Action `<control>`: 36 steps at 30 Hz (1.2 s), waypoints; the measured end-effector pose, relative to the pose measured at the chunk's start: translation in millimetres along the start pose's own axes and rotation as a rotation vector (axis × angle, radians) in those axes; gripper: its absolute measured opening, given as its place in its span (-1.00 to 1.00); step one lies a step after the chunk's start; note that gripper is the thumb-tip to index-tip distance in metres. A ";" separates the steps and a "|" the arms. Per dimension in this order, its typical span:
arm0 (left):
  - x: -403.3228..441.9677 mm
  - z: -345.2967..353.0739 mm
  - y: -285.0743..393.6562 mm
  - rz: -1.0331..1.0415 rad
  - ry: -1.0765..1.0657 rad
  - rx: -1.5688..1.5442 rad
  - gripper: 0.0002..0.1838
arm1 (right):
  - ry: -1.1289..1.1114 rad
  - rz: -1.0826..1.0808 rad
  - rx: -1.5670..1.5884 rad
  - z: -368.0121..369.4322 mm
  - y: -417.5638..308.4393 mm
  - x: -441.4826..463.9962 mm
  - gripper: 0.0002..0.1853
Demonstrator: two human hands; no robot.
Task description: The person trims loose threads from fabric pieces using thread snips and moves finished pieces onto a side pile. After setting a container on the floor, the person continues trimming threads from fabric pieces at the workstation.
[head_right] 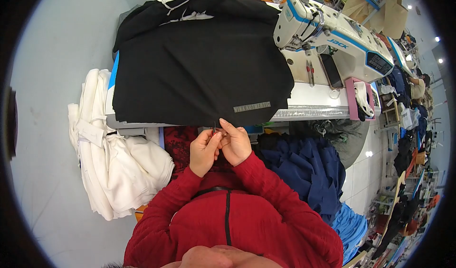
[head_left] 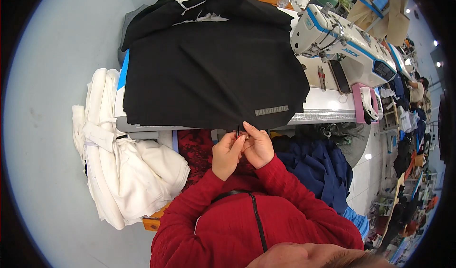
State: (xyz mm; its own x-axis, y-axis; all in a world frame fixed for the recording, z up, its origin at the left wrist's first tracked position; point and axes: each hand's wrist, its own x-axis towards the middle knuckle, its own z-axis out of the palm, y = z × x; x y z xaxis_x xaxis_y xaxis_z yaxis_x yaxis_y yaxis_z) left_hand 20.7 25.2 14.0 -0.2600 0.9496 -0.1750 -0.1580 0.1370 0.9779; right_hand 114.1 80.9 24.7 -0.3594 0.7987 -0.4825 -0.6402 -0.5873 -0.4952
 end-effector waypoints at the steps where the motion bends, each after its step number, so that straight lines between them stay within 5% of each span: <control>1: -0.1 0.2 0.2 0.000 0.002 0.002 -0.80 | 0.013 -0.002 0.009 -0.7 0.7 0.8 -0.75; 36: -1.2 -0.4 -3.0 -0.059 -0.029 -0.132 -0.79 | -0.038 0.051 0.013 -3.2 -3.5 -0.6 -0.77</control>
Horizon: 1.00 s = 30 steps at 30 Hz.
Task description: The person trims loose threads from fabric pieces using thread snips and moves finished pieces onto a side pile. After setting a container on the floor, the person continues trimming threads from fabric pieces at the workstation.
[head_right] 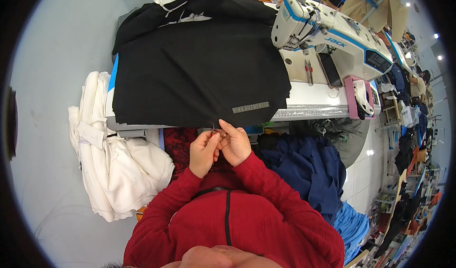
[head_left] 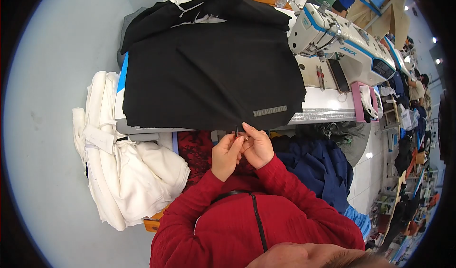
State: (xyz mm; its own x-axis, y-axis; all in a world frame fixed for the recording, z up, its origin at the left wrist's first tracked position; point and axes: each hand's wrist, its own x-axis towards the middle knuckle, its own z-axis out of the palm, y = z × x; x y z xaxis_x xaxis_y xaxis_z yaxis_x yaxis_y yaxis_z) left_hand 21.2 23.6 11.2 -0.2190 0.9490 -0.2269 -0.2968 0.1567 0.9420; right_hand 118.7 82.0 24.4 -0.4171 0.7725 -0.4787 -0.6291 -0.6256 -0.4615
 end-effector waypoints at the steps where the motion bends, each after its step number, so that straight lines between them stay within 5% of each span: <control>1: -0.1 -0.2 -0.2 -0.005 -0.003 -0.011 -0.79 | 0.012 0.003 0.004 -0.9 0.4 0.5 -0.77; 30: 0.1 0.0 -3.3 0.009 0.011 0.008 -0.81 | -0.002 -0.009 -0.024 -3.6 2.8 0.1 -0.77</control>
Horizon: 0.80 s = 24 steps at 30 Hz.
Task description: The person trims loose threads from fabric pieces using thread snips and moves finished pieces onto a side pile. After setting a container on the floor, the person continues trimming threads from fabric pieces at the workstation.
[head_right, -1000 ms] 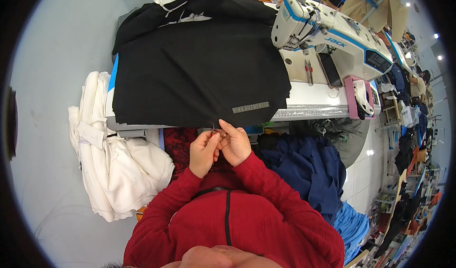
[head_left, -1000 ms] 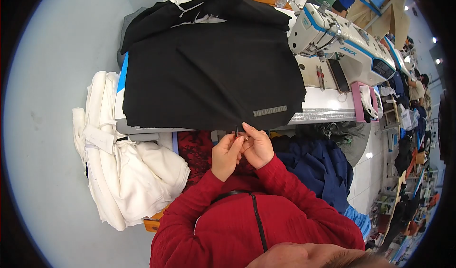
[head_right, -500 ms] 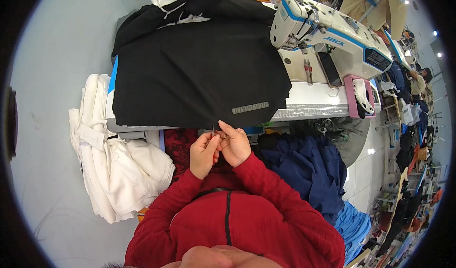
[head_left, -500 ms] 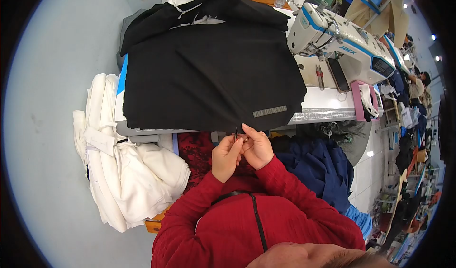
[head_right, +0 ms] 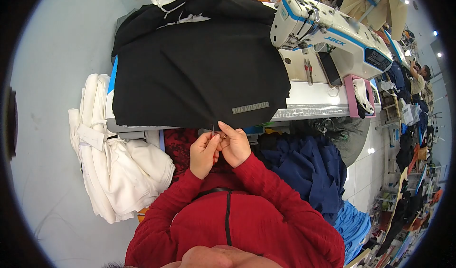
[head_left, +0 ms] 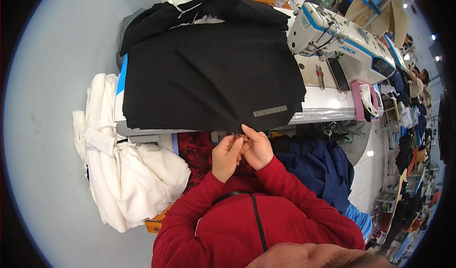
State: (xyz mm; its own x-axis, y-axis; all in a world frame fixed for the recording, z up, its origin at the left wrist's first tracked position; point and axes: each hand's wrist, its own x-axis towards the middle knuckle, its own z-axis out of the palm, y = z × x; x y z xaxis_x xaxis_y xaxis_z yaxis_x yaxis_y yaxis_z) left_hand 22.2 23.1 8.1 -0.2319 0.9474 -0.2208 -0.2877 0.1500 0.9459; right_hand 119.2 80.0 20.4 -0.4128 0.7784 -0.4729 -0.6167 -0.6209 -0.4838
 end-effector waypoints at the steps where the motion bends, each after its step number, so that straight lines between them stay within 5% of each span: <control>1: 0.0 0.0 0.0 0.000 0.001 -0.001 -0.81 | -0.003 -0.001 -0.001 -0.8 0.1 0.3 -0.77; 19: -4.5 -0.6 6.0 -0.048 -0.079 -0.070 -0.85 | -0.074 0.020 0.033 -9.3 -3.9 -0.4 -0.74; 24: 1.4 -14.5 -2.5 0.124 0.130 -0.203 -0.85 | -0.108 -0.123 0.096 -0.8 -1.3 0.0 -0.83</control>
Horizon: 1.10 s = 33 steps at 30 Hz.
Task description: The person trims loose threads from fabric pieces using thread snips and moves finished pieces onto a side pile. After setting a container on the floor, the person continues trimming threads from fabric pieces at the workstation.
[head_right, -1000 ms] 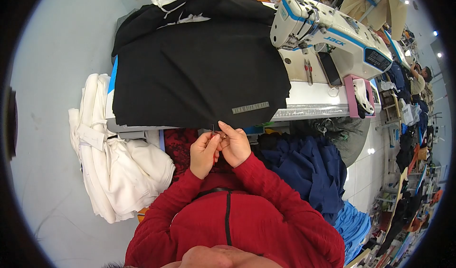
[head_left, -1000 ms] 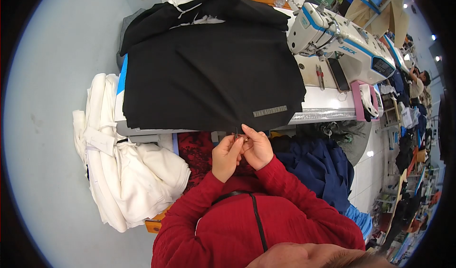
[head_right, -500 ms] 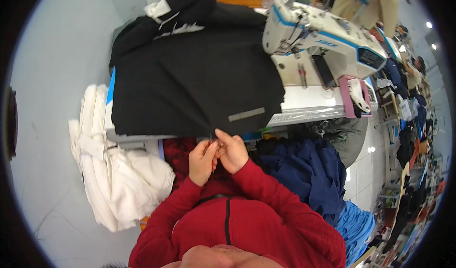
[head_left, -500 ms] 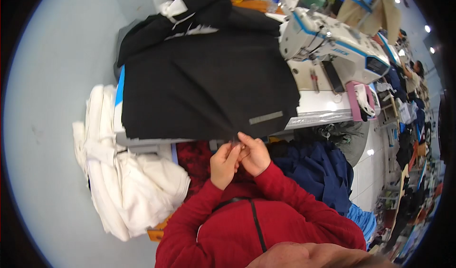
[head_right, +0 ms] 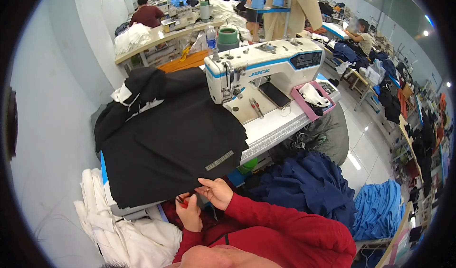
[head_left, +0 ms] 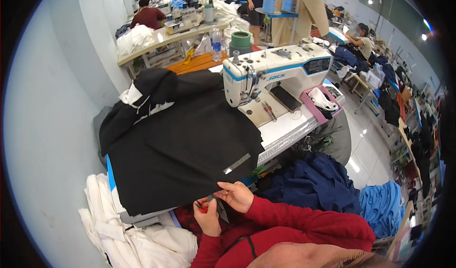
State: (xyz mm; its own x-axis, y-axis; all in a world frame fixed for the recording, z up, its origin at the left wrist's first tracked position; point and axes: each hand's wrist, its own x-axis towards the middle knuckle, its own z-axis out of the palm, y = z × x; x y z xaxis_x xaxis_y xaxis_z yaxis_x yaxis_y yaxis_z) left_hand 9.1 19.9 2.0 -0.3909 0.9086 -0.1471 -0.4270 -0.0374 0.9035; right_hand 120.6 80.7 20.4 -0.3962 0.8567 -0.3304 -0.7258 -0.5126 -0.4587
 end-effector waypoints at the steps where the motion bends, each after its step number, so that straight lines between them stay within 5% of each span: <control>1: 1.1 6.0 12.1 0.004 0.029 -0.056 -0.87 | -0.021 0.052 0.003 2.1 -2.5 -0.2 -0.80; 7: 18.4 5.9 34.4 0.056 0.167 -0.377 -0.89 | -0.004 -0.011 0.038 9.2 -17.9 -4.5 -0.83; 17: 37.3 -19.1 29.6 0.044 0.193 -0.325 -0.82 | 0.088 -0.219 0.139 -27.9 -47.7 -6.2 -0.90; 26: 30.7 -21.9 42.6 0.009 0.218 -0.292 -0.86 | 0.054 0.246 0.199 -11.9 22.3 -4.6 -0.70; 29: 28.9 -23.7 44.3 0.032 0.150 -0.271 -0.85 | -0.285 0.512 0.135 -3.5 51.6 2.1 -0.55; 33: 31.5 -26.5 48.6 -0.015 0.236 -0.265 -0.86 | -0.601 0.595 0.250 -1.9 79.7 27.3 -0.57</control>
State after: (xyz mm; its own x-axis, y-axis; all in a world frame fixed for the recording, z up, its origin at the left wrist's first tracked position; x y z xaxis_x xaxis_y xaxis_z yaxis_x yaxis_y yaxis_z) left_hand -45.6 35.6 30.6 -0.5472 0.7899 -0.2768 -0.6188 -0.1590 0.7693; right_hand 53.0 63.1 -26.8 -0.9251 0.3740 0.0650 -0.3795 -0.9159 -0.1311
